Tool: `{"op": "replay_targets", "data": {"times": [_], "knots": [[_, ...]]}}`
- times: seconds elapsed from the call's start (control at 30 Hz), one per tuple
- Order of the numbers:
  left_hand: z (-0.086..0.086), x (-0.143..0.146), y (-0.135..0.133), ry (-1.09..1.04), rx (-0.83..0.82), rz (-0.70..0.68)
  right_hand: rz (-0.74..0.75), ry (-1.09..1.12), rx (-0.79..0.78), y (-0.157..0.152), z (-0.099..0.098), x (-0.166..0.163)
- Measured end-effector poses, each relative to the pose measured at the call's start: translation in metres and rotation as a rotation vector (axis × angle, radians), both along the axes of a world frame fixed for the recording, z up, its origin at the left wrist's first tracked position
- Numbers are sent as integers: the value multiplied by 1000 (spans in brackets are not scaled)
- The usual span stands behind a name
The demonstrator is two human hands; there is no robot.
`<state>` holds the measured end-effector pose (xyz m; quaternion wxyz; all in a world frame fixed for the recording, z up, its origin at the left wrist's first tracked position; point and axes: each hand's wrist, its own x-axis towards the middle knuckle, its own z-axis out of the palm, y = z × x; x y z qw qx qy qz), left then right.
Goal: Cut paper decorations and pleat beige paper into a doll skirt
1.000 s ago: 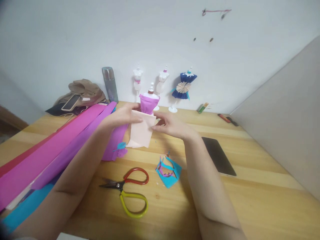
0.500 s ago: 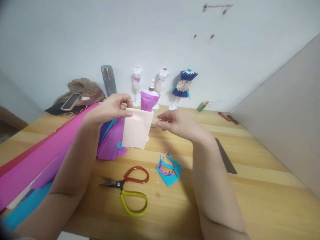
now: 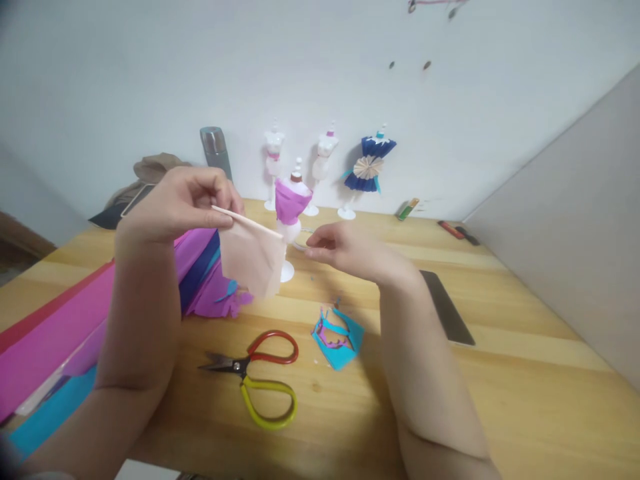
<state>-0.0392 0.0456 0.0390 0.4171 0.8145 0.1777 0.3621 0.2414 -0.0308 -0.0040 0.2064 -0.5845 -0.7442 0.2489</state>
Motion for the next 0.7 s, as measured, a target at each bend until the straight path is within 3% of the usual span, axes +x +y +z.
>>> {"op": "replay_targets", "data": {"times": [0.17,0.27,0.5,0.7], "knots": [[-2,-3,-2,-234,-53,81,28,-19,-49,9,-13,4],[-2,4,-6,-322,-77,144,101,132,-61,4,-9,2],[0,34,-26,-187,-161,164,3,795,278,-24,9,-19],[-7,48,-33,-117,-268,90,-76,829,448,-39,19,-31]]}}
